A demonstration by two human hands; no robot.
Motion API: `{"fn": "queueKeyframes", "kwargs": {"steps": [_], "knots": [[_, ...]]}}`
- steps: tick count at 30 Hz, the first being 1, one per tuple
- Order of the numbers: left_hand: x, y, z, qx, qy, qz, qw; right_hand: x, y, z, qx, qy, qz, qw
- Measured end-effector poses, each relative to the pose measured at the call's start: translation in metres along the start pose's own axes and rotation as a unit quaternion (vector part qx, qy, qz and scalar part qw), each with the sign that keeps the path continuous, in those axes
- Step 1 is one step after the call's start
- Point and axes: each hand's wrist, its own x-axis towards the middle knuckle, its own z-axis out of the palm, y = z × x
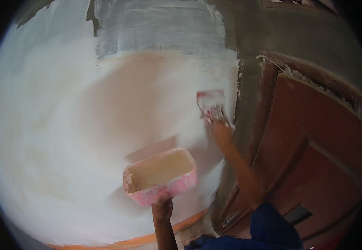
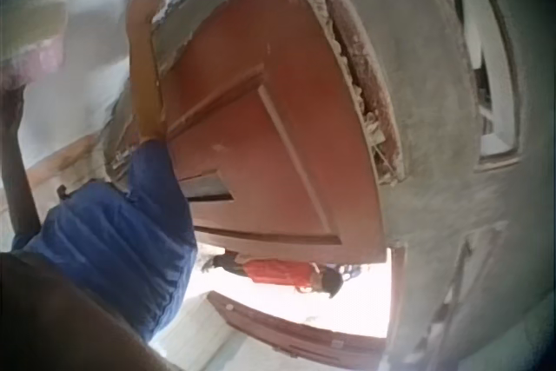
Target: The person applies plaster to a section of wall using a scraper and a plastic container.
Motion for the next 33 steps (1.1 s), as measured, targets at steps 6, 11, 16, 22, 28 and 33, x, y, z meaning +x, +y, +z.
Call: {"fn": "queueKeyframes", "kwargs": {"steps": [6, 11, 16, 22, 28, 33], "knots": [[-0.003, 0.009, -0.004, 0.075, -0.031, 0.016, 0.997, -0.014, -0.008, -0.077, 0.36, 0.132, 0.117, 0.916], [-0.013, 0.011, 0.001, 0.04, 0.009, 0.035, 0.999, -0.006, -0.008, -0.109, 0.792, 0.047, 0.26, 0.55], [-0.026, 0.011, -0.006, 0.046, 0.046, 0.023, 0.998, 0.005, -0.019, -0.121, 0.876, 0.0, 0.229, 0.425], [-0.034, 0.023, -0.02, 0.055, 0.053, 0.024, 0.997, 0.085, -0.073, -0.161, 0.597, 0.194, 0.032, 0.778], [-0.042, 0.028, -0.041, 0.087, 0.073, 0.007, 0.994, 0.159, -0.113, -0.152, 0.115, 0.218, -0.16, 0.956], [-0.042, 0.042, -0.031, 0.083, 0.07, 0.042, 0.993, 0.081, -0.114, -0.097, 0.038, 0.294, -0.309, 0.904]]}}
